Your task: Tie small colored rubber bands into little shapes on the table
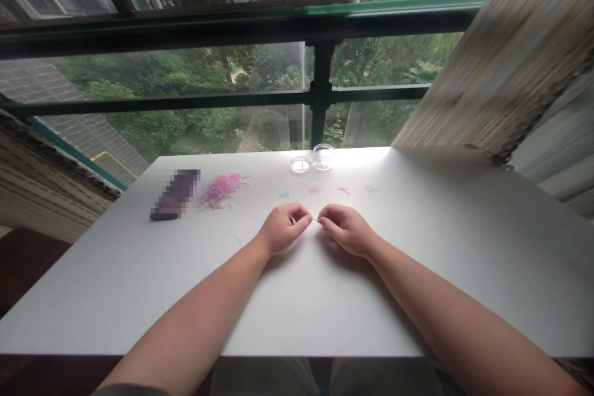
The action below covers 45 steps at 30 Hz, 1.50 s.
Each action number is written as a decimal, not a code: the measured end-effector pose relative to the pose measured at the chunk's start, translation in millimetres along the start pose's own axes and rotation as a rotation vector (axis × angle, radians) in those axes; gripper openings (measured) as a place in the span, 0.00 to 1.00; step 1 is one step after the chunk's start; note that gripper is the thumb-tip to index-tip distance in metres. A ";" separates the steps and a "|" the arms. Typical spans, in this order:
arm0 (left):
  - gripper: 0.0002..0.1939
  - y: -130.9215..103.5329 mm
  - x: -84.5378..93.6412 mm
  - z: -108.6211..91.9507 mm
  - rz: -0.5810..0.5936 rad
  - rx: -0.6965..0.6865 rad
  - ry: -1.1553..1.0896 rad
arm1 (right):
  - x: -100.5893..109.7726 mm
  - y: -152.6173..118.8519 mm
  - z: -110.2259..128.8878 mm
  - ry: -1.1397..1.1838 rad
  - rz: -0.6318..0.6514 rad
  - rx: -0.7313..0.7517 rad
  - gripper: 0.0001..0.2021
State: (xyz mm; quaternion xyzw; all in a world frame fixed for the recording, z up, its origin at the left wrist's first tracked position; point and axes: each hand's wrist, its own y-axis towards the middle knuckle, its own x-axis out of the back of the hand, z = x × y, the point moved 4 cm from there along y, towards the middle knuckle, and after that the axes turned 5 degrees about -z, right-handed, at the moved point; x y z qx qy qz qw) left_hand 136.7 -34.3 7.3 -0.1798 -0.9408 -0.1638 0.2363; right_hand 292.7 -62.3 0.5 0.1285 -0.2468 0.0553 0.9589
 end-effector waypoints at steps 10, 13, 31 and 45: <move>0.11 -0.5 -2.0 0.8 -0.012 0.002 0.011 | 0.5 -1.2 1.6 0.015 0.013 -0.025 0.08; 0.11 -0.5 -2.3 1.4 -0.015 0.003 0.010 | 0.7 -1.3 2.2 0.026 0.018 -0.038 0.07; 0.11 -0.5 -1.6 3.5 -0.021 0.024 0.011 | 1.3 -1.1 0.0 0.029 -0.008 -0.029 0.07; 0.10 -0.1 -3.0 2.3 0.027 0.027 0.024 | 14.6 52.4 -20.3 -0.523 -0.355 -0.126 0.09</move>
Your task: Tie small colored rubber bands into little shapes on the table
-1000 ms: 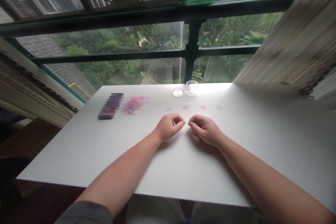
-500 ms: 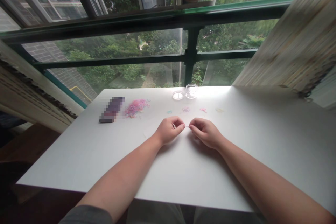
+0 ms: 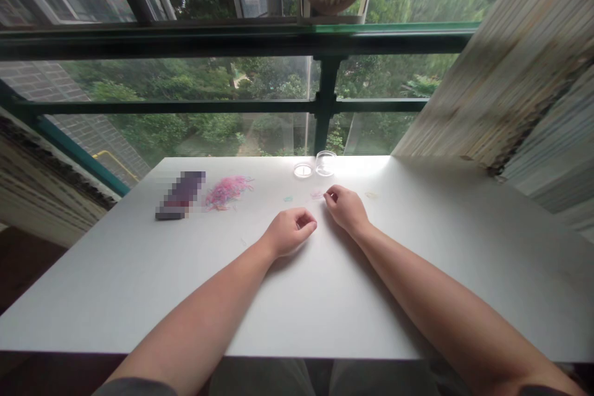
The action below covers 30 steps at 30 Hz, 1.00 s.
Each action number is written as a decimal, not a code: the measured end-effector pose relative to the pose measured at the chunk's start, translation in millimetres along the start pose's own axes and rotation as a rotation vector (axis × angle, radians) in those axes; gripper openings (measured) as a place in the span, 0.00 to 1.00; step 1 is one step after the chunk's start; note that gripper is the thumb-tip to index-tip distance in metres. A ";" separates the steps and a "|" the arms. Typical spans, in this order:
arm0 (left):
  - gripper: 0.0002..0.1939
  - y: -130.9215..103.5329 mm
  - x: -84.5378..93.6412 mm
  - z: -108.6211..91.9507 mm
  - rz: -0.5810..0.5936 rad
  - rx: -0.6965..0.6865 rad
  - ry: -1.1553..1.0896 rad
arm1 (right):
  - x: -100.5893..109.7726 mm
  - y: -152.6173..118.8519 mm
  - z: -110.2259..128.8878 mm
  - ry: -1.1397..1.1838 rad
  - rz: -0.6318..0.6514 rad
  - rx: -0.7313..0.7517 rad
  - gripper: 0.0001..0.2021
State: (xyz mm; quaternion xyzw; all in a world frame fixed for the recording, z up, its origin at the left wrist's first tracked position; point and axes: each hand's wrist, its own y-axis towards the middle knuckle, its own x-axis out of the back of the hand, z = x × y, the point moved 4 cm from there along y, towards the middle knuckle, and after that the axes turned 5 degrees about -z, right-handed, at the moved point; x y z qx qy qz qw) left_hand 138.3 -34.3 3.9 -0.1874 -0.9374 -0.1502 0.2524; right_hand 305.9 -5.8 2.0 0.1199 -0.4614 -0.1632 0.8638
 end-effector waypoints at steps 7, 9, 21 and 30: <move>0.10 0.3 -1.1 -0.2 0.011 -0.010 0.010 | -9.2 3.0 2.7 -0.177 0.020 -0.005 0.10; 0.10 0.2 -1.1 -0.3 0.015 -0.011 0.011 | -7.3 -0.5 1.4 -0.154 0.025 -0.009 0.10; 0.11 -2.9 2.2 1.5 0.011 -0.020 -0.010 | 8.4 -17.1 -2.6 -0.062 0.097 0.004 0.11; 0.12 -1.0 0.8 5.1 0.018 -0.018 -0.002 | -2.2 -10.0 5.6 -0.306 0.203 0.007 0.16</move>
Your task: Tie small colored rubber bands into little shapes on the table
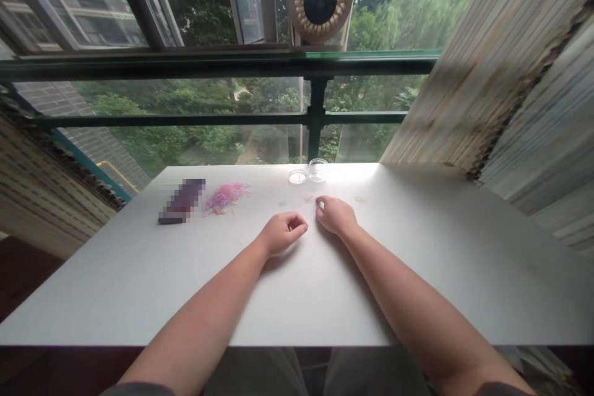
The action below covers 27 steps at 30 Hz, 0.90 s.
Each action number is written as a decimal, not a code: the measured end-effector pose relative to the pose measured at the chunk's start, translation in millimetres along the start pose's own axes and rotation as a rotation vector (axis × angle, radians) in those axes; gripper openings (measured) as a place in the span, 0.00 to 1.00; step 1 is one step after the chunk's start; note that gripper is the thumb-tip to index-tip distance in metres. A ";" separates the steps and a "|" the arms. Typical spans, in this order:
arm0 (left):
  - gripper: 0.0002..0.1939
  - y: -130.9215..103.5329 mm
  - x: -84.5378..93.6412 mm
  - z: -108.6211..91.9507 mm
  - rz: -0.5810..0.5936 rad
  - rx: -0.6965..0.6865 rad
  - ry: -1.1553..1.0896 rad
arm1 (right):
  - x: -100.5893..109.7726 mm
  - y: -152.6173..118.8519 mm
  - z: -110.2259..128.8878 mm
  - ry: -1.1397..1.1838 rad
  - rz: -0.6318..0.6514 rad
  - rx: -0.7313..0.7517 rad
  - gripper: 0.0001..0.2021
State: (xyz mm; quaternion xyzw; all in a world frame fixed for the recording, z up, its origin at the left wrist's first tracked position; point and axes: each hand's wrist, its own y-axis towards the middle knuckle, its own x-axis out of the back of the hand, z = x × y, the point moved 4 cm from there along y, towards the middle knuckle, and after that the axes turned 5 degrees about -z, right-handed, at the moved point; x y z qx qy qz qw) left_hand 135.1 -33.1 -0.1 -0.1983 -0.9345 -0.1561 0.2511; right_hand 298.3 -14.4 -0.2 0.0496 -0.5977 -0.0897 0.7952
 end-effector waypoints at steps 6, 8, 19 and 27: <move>0.11 0.0 -1.1 -1.5 0.015 -0.008 0.015 | -0.1 7.6 3.7 -0.003 -0.037 -0.090 0.15; 0.11 -0.1 -1.1 -2.4 0.013 -0.007 0.017 | -1.7 11.8 5.4 -0.014 -0.060 -0.123 0.14; 0.10 -1.7 -1.5 -3.9 0.027 -0.019 0.024 | -6.4 22.0 4.2 0.075 -0.136 -0.122 0.13; 0.10 -1.7 2.0 -4.9 -0.005 -0.033 0.035 | -10.1 28.5 10.4 0.167 -0.139 -0.060 0.12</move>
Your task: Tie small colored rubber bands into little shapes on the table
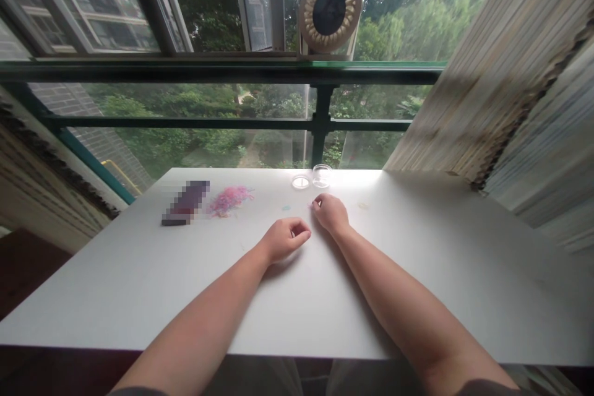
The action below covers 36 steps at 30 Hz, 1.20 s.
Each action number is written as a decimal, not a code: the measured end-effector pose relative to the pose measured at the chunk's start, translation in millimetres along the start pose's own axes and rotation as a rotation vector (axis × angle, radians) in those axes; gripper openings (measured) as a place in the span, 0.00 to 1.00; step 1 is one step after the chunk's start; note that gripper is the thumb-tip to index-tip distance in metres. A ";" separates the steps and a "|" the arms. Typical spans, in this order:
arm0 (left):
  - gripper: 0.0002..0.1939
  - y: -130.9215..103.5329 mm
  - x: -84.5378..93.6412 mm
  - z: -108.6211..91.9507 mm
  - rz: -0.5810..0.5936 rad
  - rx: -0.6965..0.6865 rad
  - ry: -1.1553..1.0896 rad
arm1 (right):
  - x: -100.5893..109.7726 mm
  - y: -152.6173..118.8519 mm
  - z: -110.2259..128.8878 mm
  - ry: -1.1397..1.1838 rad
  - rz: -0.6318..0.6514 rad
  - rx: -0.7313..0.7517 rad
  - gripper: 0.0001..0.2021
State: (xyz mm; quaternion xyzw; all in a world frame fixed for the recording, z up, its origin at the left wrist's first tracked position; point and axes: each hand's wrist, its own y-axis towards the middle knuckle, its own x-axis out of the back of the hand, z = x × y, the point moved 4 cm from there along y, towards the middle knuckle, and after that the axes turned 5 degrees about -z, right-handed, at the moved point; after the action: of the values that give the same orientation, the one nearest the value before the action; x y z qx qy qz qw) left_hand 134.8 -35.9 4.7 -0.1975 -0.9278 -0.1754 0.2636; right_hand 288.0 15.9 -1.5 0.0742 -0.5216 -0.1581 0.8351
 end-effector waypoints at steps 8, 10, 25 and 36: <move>0.12 -29.2 56.5 10.4 -0.226 0.083 0.179 | 6.5 -5.9 -14.4 0.055 0.050 0.067 0.13; 0.11 -42.6 71.0 17.2 -0.275 0.114 0.249 | 5.8 -5.5 -13.6 0.053 0.068 0.081 0.13; 0.10 -88.2 92.2 44.2 -0.405 0.185 0.434 | 4.8 -9.2 2.6 -0.086 0.183 0.146 0.19; 0.09 -87.1 91.3 41.0 -0.396 0.191 0.441 | 8.6 -14.6 4.2 -0.128 0.189 0.163 0.18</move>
State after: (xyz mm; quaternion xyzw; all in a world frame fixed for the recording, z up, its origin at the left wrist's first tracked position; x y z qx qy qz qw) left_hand 6.1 -68.2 3.6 0.0554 -0.8810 -0.1739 0.4366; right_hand 285.0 -0.6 3.4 0.0819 -0.5897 -0.0402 0.8025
